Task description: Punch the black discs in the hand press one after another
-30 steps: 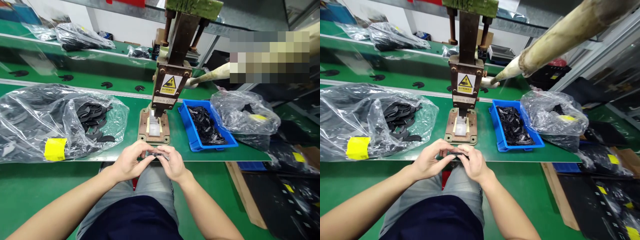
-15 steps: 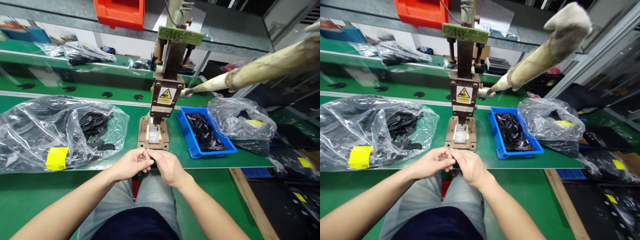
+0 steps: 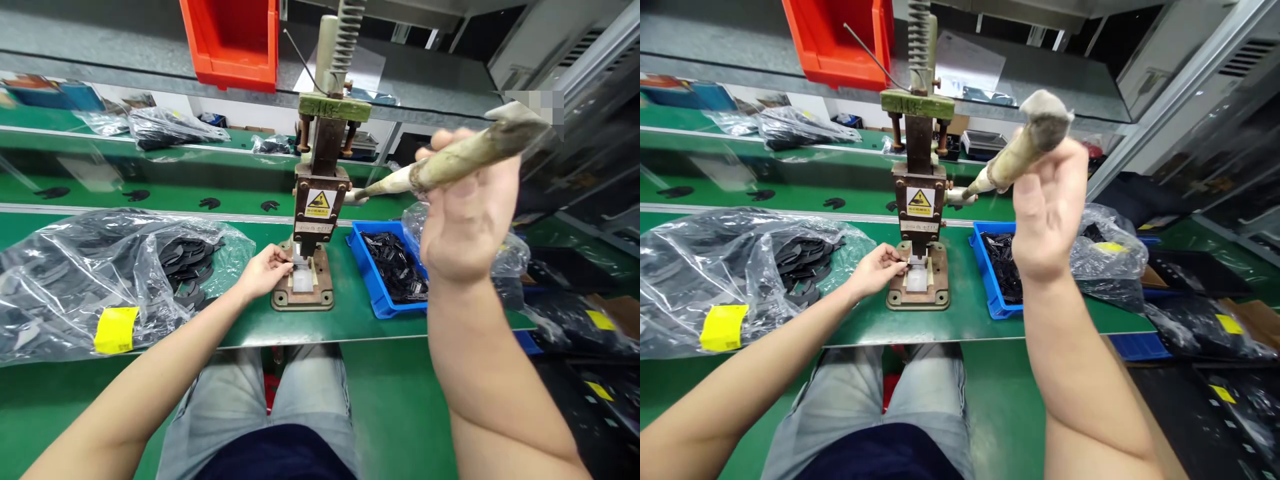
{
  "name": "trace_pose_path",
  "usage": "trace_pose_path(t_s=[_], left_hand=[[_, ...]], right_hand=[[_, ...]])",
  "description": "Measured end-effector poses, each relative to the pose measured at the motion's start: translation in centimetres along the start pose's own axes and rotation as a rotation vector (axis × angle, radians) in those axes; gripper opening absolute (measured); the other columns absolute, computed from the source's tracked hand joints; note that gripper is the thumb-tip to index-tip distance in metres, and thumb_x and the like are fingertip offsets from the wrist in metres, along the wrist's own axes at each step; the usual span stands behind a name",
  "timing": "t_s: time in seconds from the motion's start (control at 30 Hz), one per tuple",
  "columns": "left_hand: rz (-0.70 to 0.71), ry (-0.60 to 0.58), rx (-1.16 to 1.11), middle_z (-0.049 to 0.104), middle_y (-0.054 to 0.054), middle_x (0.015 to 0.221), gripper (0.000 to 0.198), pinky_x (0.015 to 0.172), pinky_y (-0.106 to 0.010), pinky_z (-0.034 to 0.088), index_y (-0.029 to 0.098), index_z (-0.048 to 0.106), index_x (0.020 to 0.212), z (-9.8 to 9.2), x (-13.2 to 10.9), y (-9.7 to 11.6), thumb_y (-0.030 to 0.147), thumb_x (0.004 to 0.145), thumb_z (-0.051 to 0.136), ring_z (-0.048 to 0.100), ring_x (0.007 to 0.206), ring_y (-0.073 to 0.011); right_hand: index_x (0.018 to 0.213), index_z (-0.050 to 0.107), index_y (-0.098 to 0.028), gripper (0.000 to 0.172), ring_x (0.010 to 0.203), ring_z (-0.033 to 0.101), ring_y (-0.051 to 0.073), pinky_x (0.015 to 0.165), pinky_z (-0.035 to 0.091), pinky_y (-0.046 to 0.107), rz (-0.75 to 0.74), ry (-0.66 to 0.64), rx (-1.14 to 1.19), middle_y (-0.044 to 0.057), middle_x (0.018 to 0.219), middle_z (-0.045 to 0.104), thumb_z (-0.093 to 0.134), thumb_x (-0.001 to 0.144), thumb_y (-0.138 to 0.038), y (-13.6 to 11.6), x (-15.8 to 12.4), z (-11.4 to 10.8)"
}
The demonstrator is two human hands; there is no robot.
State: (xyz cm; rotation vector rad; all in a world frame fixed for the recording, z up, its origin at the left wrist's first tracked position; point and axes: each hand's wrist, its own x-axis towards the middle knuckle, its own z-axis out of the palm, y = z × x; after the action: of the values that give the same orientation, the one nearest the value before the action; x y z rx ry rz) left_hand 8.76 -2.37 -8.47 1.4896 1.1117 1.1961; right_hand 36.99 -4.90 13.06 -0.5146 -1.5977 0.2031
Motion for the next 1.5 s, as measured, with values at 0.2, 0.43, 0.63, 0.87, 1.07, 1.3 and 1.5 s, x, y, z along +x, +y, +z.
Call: trace_pose_path(t_s=[0.2,0.43,0.63,0.87,1.07,1.3,1.5], left_hand=[[0.245,-0.122,0.633,0.080,-0.005,0.104,0.017,0.094,-0.037,0.055,0.023,0.077,0.096,0.5,1.5,0.6,0.034,0.096,0.064,0.072,0.099,-0.0239],[0.322,-0.237,0.680,0.078,-0.005,0.103,0.018,0.092,-0.034,0.054,0.021,0.077,0.094,-0.1,2.2,1.3,0.029,0.096,0.061,0.071,0.099,-0.0219],[0.214,-0.234,0.633,0.077,-0.005,0.100,0.017,0.090,-0.033,0.054,0.022,0.077,0.095,0.1,1.9,1.5,0.031,0.094,0.062,0.071,0.096,-0.0226],[0.121,-0.256,0.828,0.074,-0.007,0.109,0.025,0.094,-0.035,0.053,0.021,0.076,0.111,-9.1,0.2,4.1,0.032,0.092,0.063,0.068,0.096,-0.0233],[-0.051,-0.505,1.126,0.074,-0.006,0.102,0.024,0.095,-0.034,0.048,0.026,0.078,0.106,-16.1,-5.3,5.1,0.032,0.083,0.075,0.067,0.104,-0.0269],[-0.135,-0.604,1.201,0.073,-0.009,0.105,0.035,0.086,-0.034,0.047,0.025,0.075,0.111,-15.9,-6.2,3.2,0.028,0.076,0.076,0.068,0.101,-0.0283],[-0.244,-0.605,1.095,0.068,-0.005,0.094,0.032,0.070,-0.030,0.043,0.023,0.068,0.092,-15.8,-4.9,3.0,0.030,0.064,0.081,0.063,0.083,-0.0231]], right_hand=[[0.094,0.058,-0.024,0.036,0.074,0.060,0.010,0.077,0.059,0.031,0.010,-0.105,0.073,-0.002,0.081,0.057,0.058,0.098,-0.060,-1.2,2.6,2.6],[0.069,0.048,-0.024,0.032,0.067,0.057,0.014,0.077,0.058,0.041,-0.037,0.096,0.070,-0.004,0.068,0.052,0.071,0.089,-0.036,-1.7,-4.7,3.8],[0.069,0.054,-0.029,0.020,0.079,0.069,0.019,0.106,0.057,0.061,-0.099,-0.025,-0.136,-0.006,0.066,0.060,0.069,0.083,-0.030,0.1,-11.6,2.7],[0.075,0.067,-0.031,0.007,0.089,0.075,0.027,0.107,0.057,0.070,-0.167,-0.121,-0.134,-0.004,0.071,0.070,0.073,0.077,-0.030,0.2,-11.2,1.5],[0.063,0.065,-0.031,0.016,0.082,0.076,0.029,0.106,0.059,0.070,-0.248,-0.078,-0.087,-0.003,0.062,0.067,0.074,0.076,-0.029,0.9,-10.7,2.0],[0.058,0.058,-0.030,0.022,0.070,0.072,0.024,0.097,0.062,0.063,-0.205,0.109,-0.122,-0.004,0.057,0.061,0.070,0.077,-0.032,0.9,-12.0,3.4],[0.065,0.058,-0.029,0.015,0.077,0.071,0.023,0.103,0.057,0.063,-0.168,0.065,-0.079,-0.003,0.064,0.061,0.067,0.076,-0.026,0.1,-12.2,3.3]])
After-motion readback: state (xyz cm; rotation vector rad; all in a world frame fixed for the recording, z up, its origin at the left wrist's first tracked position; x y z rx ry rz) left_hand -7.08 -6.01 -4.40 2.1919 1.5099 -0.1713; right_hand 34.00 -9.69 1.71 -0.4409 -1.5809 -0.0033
